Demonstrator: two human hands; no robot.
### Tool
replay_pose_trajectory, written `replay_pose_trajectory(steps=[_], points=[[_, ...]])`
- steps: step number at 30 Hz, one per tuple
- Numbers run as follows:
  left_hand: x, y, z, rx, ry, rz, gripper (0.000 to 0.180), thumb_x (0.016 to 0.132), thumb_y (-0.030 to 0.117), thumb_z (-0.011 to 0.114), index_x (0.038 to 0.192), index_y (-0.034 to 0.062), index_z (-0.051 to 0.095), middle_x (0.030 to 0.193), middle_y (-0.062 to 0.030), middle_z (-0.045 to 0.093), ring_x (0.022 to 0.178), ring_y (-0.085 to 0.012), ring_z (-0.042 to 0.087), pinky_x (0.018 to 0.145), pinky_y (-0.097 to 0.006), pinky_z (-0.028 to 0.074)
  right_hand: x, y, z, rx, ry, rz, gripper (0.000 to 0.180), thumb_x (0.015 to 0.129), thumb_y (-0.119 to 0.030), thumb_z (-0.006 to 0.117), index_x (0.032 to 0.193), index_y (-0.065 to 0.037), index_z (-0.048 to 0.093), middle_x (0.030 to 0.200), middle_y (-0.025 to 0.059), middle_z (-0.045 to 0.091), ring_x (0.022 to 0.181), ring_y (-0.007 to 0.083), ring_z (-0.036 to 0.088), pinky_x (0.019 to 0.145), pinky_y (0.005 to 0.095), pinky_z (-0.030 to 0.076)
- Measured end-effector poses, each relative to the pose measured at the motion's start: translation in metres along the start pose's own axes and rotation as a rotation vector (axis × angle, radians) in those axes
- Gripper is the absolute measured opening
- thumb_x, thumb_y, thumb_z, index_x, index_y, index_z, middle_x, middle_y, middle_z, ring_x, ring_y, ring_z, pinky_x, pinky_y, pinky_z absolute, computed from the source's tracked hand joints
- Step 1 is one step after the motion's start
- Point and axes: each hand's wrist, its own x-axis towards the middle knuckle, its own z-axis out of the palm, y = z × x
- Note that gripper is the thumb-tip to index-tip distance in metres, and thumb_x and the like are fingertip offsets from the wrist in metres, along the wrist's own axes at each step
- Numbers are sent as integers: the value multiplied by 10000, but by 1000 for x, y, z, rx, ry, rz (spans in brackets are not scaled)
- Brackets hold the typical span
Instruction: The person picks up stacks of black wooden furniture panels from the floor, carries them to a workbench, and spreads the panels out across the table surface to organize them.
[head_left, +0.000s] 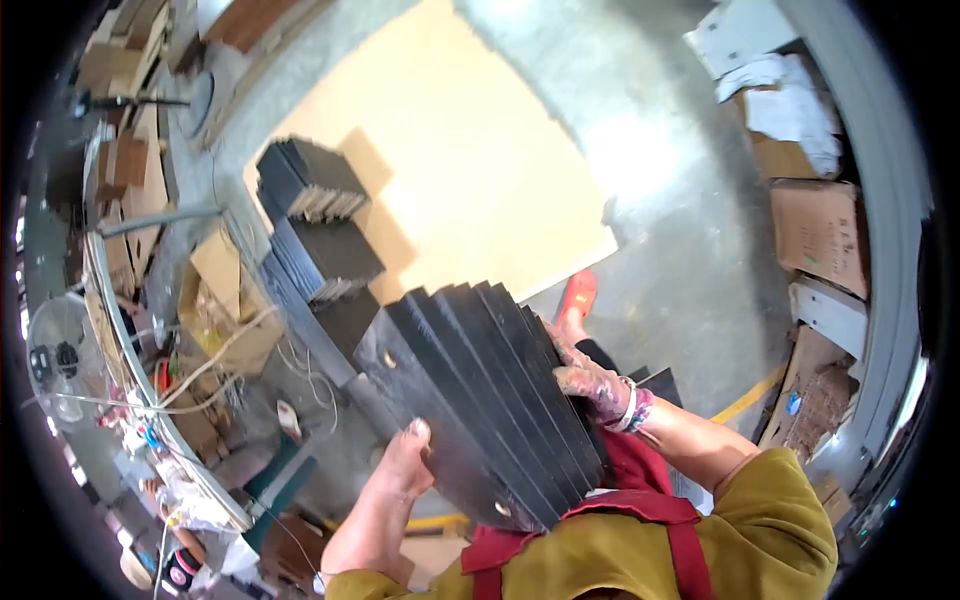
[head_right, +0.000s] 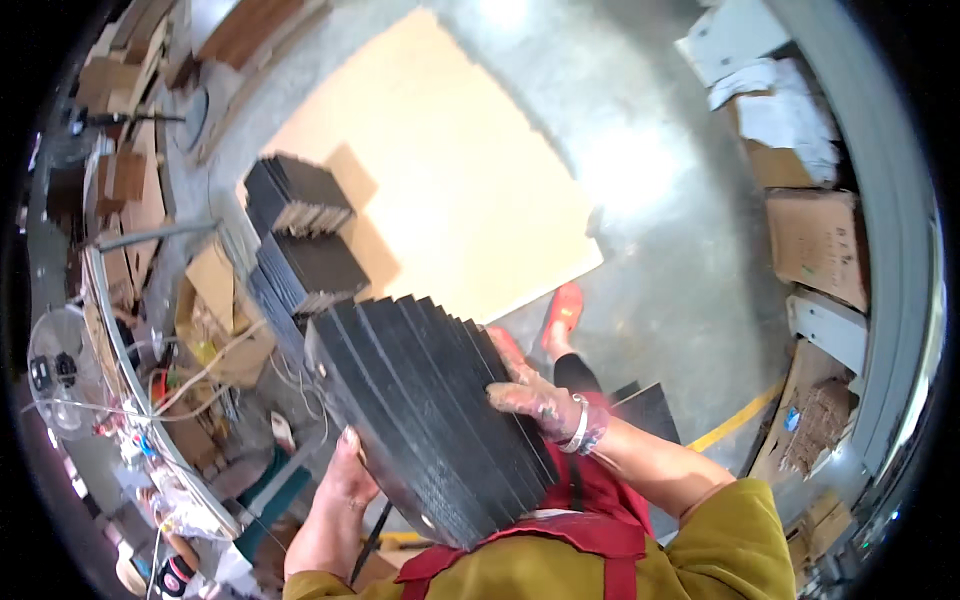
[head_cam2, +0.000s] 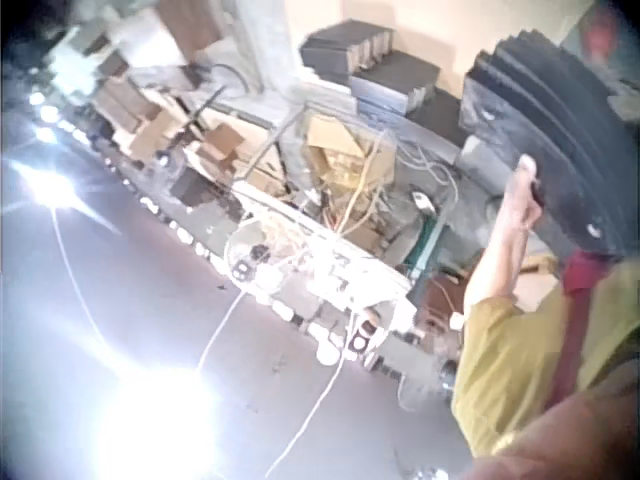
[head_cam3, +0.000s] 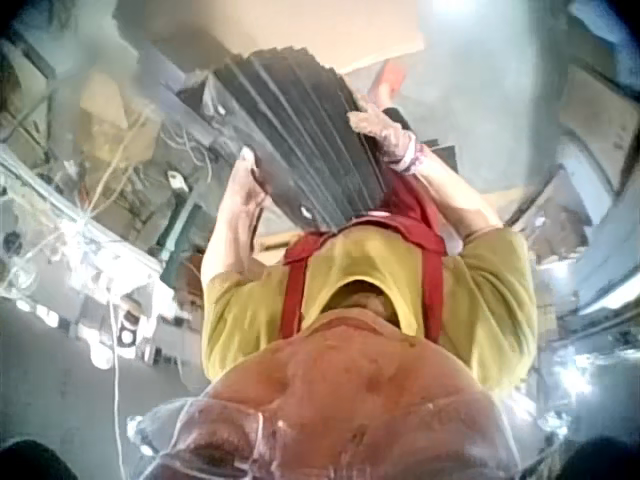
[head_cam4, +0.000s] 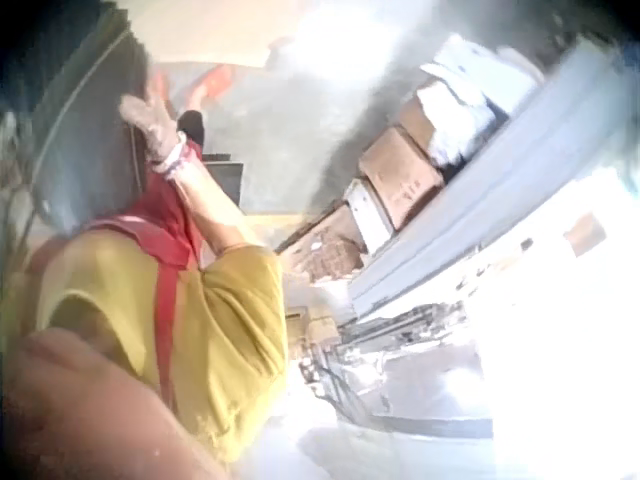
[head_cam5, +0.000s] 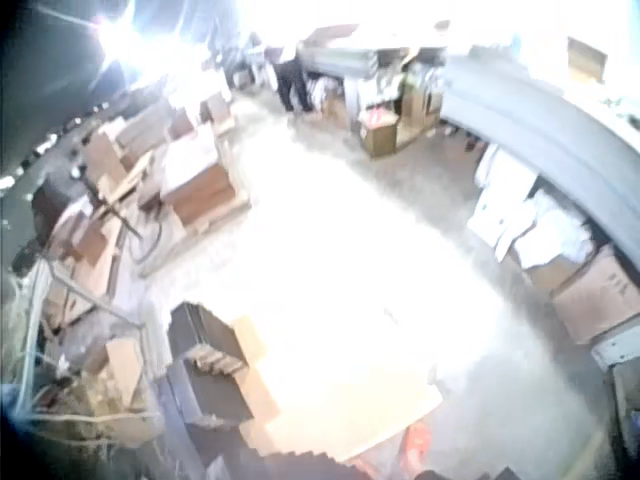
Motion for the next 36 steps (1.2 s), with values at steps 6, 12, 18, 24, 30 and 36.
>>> replay_pose_trajectory(steps=[6, 12, 18, 24, 30, 36], points=[[-58, 55, 155, 243, -196, 67, 542, 923, 424, 495, 1304, 42, 441, 1251, -127, 550, 1130, -262, 550, 990, -435, 426, -80, -144, 114, 233, 51, -137, 856, 835, -359, 643, 1466, -100, 126, 1433, 70, 353, 1275, 200, 405, 1080, 348, 292], [-64, 48, 304, 498, -478, 62, 532, 906, 407, 547, 1290, 50, 457, 1234, -109, 565, 1100, -234, 571, 969, -404, 455, -169, -203, 82, 176, 112, -380, 941, 742, -532, 684, 1454, -135, 213, 1471, 78, 297, 1320, 229, 347, 1085, 384, 311], [-58, -3, 469, 627, -625, -20, 596, 870, 416, 603, 1313, 54, 436, 1266, -116, 536, 1161, -228, 525, 1016, -407, 404, -286, -288, 37, 209, 194, -634, 727, 798, -452, 666, 1373, -109, 383, 1348, 94, 473, 1184, 228, 510, 996, 399, 431], [-19, -54, 623, 681, -796, -142, 590, 876, 427, 591, 1303, 45, 448, 1259, -114, 540, 1148, -217, 530, 1014, -386, 403, -395, -381, -16, 333, 366, -607, 581, 842, -447, 616, 1269, -72, 493, 1214, 107, 580, 1055, 232, 595, 921, 421, 487], [24, -53, 772, 910, -863, -249, 592, 878, 462, 565, 1275, 33, 472, 1208, -114, 580, 1099, -203, 573, 973, -372, 445, -434, -470, -76, 354, 407, -815, 594, 854, -480, 579, 1306, -114, 458, 1246, 79, 553, 1094, 222, 568, 931, 397, 478], [79, -38, 923, 1067, -979, -308, 587, 860, 480, 582, 1262, 63, 489, 1205, -108, 578, 1086, -210, 571, 948, -411, 451, -455, -577, -150, 440, 430, -890, 699, 783, -495, 663, 1326, -115, 443, 1257, 96, 545, 1108, 265, 558, 949, 430, 472]])
